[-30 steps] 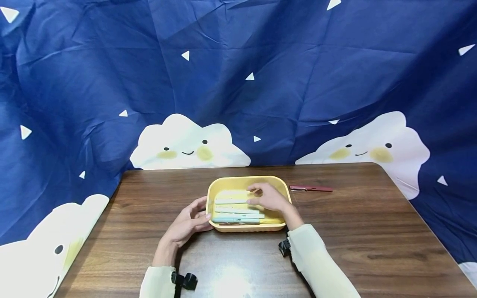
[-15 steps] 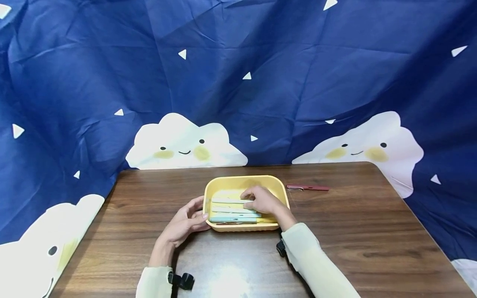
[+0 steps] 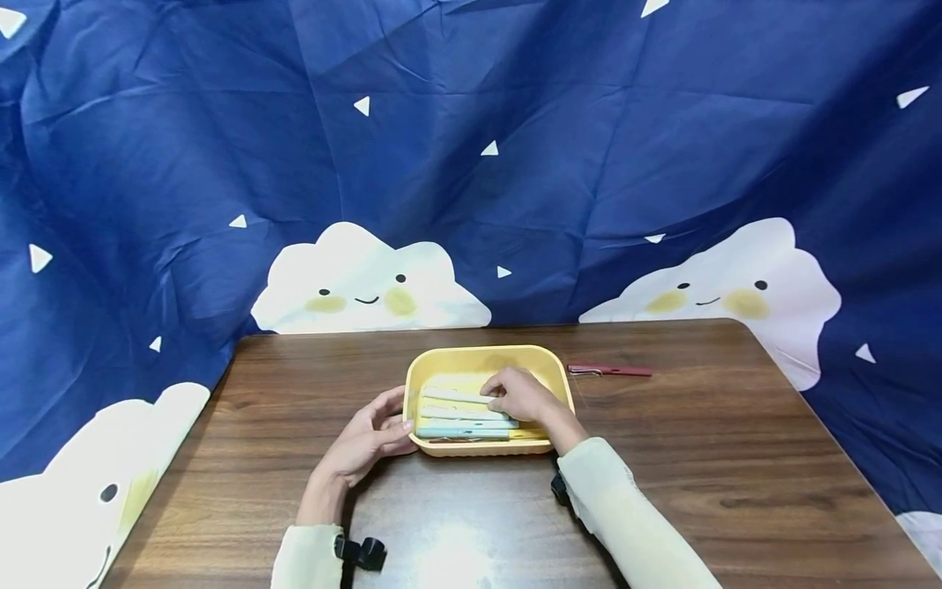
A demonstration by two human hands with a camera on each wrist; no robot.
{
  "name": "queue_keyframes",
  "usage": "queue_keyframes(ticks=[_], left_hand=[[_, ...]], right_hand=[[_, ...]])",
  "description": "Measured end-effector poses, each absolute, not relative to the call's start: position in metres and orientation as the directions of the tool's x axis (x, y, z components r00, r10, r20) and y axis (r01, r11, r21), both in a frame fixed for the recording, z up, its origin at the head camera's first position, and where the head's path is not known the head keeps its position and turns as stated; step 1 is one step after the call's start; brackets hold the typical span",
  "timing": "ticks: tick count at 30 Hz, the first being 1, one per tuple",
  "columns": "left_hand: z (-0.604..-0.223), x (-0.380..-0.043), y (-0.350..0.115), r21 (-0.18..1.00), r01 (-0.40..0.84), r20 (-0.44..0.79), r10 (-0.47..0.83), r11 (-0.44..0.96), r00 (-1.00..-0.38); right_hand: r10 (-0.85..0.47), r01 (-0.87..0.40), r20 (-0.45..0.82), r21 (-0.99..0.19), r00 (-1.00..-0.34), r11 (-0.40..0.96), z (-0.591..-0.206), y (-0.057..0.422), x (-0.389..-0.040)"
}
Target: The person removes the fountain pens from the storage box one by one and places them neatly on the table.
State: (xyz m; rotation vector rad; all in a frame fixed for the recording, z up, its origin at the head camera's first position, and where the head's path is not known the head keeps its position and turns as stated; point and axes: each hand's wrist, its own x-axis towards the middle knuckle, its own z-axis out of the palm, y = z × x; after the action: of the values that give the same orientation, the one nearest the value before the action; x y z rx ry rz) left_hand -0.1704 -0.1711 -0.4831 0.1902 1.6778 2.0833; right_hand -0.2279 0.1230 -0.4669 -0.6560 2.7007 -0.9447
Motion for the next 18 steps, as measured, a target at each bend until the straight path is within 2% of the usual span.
queue_keyframes(ticks=[11,18], left_hand=[[-0.4822,-0.1705,-0.171,0.953,-0.261,-0.173,0.432,-0.153,-0.885],[-0.4839,-0.1724,-0.1715,0.953,-0.262,-0.174,0.433,-0.152,-0.884]], right_hand=[[-0.495,-0.391,-0.015,-0.593,-0.869,0.704,-0.4683,0.127,-0.2293],[-0.497,-0.387,-0.002,-0.625,-0.868,0.678,-0.4678,0.1309,-0.2309]])
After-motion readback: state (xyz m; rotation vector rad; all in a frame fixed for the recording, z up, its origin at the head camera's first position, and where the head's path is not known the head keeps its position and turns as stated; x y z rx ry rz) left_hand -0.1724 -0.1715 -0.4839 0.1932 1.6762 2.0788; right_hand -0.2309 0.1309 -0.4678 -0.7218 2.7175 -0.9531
